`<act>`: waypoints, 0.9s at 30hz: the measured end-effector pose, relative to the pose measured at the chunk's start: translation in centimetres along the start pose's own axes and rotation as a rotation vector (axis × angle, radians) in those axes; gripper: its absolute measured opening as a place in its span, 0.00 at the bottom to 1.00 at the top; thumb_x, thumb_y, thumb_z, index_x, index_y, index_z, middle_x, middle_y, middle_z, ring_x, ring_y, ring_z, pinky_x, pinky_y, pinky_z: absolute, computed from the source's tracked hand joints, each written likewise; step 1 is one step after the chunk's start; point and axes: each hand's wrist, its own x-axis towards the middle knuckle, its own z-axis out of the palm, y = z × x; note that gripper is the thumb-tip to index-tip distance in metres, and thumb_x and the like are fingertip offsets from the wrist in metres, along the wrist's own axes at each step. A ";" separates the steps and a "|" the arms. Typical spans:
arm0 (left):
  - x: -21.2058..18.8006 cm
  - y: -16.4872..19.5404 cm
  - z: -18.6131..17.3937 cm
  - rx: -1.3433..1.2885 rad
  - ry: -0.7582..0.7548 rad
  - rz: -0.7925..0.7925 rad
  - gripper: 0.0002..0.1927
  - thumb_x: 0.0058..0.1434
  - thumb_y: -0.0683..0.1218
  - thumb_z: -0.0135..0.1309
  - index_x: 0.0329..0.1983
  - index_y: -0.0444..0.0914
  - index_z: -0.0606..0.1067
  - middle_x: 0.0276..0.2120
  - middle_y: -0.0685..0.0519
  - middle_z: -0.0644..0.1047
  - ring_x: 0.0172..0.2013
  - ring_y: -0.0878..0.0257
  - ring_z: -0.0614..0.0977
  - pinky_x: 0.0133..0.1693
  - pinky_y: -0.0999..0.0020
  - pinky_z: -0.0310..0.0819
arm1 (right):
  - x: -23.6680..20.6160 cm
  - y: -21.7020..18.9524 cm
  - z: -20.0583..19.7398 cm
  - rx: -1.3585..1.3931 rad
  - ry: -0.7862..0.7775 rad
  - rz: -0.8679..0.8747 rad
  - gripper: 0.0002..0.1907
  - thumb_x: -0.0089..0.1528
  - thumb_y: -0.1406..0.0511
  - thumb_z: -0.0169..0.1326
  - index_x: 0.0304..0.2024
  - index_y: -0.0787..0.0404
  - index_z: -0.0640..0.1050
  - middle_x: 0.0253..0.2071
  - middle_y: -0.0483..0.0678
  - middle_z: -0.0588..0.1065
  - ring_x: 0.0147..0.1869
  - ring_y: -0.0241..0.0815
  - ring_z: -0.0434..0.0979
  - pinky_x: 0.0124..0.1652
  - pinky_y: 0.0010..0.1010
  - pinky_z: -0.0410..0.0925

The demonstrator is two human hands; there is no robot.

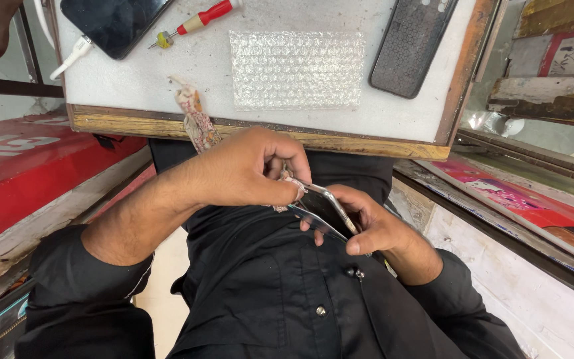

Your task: The person cleans the edges of a smartphone, applies adhesive along the frame, and reassembles the device. They then test the screen and secure the phone with rubber bands.

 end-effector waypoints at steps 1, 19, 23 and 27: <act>0.1 -0.1 0.0 -0.049 -0.006 -0.006 0.06 0.56 0.43 0.61 0.35 0.37 0.82 0.20 0.59 0.80 0.18 0.77 0.72 0.20 0.79 0.59 | 0.0 -0.1 0.1 -0.008 0.005 -0.006 0.45 0.55 0.56 0.71 0.68 0.69 0.67 0.60 0.62 0.73 0.64 0.56 0.76 0.51 0.45 0.76; 0.3 -0.9 0.5 -0.055 0.038 0.003 0.06 0.55 0.43 0.63 0.36 0.37 0.81 0.28 0.59 0.81 0.23 0.78 0.75 0.23 0.80 0.65 | 0.0 -0.1 0.3 0.041 -0.004 0.004 0.48 0.55 0.55 0.71 0.70 0.70 0.64 0.62 0.62 0.71 0.64 0.56 0.75 0.51 0.44 0.76; 0.4 -1.0 0.4 -0.041 0.033 0.044 0.07 0.54 0.43 0.64 0.37 0.38 0.82 0.30 0.59 0.81 0.23 0.78 0.71 0.24 0.80 0.63 | -0.1 0.1 0.1 0.068 -0.016 0.002 0.48 0.56 0.55 0.71 0.70 0.70 0.65 0.62 0.63 0.71 0.65 0.56 0.75 0.51 0.44 0.76; 0.6 -1.3 0.4 -0.064 0.039 0.036 0.08 0.53 0.42 0.64 0.37 0.38 0.82 0.30 0.58 0.81 0.22 0.78 0.71 0.23 0.80 0.62 | -0.1 0.3 -0.2 0.080 -0.021 -0.007 0.48 0.56 0.55 0.71 0.70 0.70 0.64 0.63 0.63 0.71 0.65 0.56 0.75 0.51 0.45 0.77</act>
